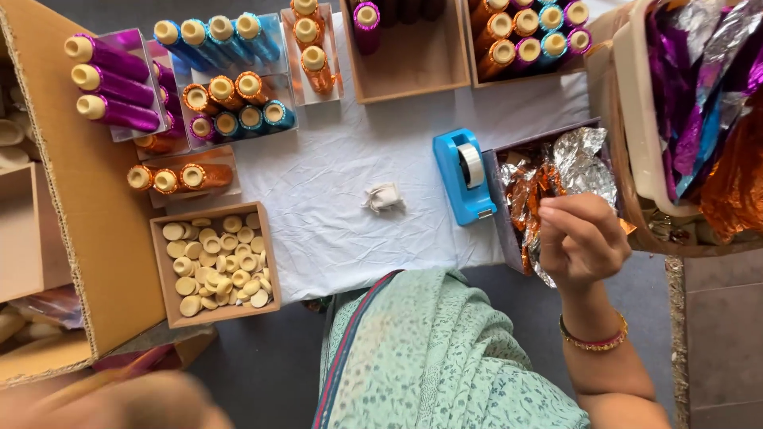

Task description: The person picks up a cylindrical object and wipes it with a white cloth. They then wrap the cylinder in a sheet of shiny purple foil, folding the edges and securing the bottom with a piece of tape. Finally, they place the wrapped cylinder into a wooden box.

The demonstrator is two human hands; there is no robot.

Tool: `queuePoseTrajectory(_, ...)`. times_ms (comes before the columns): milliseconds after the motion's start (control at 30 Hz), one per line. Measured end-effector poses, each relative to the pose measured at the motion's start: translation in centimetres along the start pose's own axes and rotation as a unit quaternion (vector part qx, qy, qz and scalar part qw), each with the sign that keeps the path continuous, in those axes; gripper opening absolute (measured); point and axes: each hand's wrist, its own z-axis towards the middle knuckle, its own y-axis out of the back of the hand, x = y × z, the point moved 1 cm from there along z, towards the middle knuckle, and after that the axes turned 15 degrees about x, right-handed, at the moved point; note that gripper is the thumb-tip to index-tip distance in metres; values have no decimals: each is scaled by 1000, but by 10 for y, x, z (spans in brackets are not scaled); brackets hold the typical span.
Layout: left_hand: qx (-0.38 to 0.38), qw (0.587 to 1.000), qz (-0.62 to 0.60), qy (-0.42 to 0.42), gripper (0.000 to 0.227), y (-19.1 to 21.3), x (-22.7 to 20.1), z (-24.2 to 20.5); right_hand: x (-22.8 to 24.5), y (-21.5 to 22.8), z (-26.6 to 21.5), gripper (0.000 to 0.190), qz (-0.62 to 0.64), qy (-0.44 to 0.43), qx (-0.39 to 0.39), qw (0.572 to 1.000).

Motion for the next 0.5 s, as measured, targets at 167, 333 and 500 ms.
queuePoseTrajectory(167,-49,999,-1,11,16,-46,197,102,-31,-53,-23,13,71,-54,40,995)
queuePoseTrajectory(333,16,968,143,208,41,-153,391,68,-65,-150,-77,15,131,-229,301,916)
queuePoseTrajectory(500,9,964,161,213,77,-201,413,49,-65,-202,-127,26,98,-173,387,900)
